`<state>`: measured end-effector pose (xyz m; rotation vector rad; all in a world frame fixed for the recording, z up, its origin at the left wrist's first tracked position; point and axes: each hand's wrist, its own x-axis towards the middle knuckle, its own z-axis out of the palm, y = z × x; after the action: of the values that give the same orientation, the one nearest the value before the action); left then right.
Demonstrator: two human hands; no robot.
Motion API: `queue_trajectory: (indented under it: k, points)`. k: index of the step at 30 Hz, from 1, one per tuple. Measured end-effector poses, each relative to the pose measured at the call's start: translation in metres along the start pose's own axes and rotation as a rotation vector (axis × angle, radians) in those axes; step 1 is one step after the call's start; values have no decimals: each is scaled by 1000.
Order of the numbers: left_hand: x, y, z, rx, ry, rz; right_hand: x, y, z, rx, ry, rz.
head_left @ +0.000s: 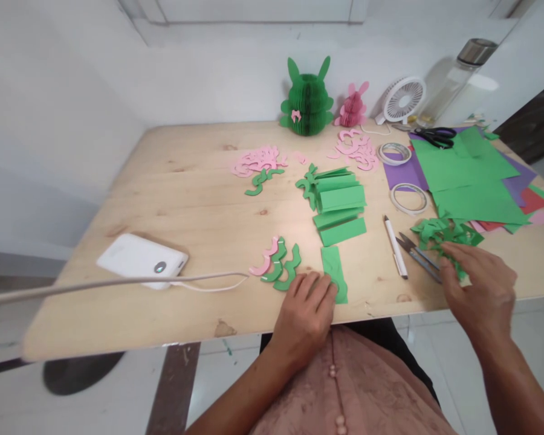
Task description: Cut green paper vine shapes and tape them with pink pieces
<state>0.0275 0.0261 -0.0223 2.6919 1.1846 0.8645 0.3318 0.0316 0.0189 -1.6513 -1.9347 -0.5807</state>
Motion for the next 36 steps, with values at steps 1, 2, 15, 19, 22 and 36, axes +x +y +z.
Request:
queue_trajectory:
  k: [1, 2, 15, 19, 22, 36]
  points:
    - [0, 0, 0, 2, 7, 1, 0, 5, -2, -28, 16, 2]
    - [0, 0, 0, 4, 13, 2, 0, 9, -3, -39, 22, 4]
    - [1, 1, -1, 16, 4, 5, 10, -14, 14, 62, 6, -18]
    - [1, 1, 0, 20, 3, 7, 13, -14, 22, 71, -32, -45]
    - [1, 1, 0, 19, -5, 7, 11, -13, 26, 60, -79, -52]
    - [-1, 1, 2, -8, 36, -3, 79, 23, 45, -227, -368, -37]
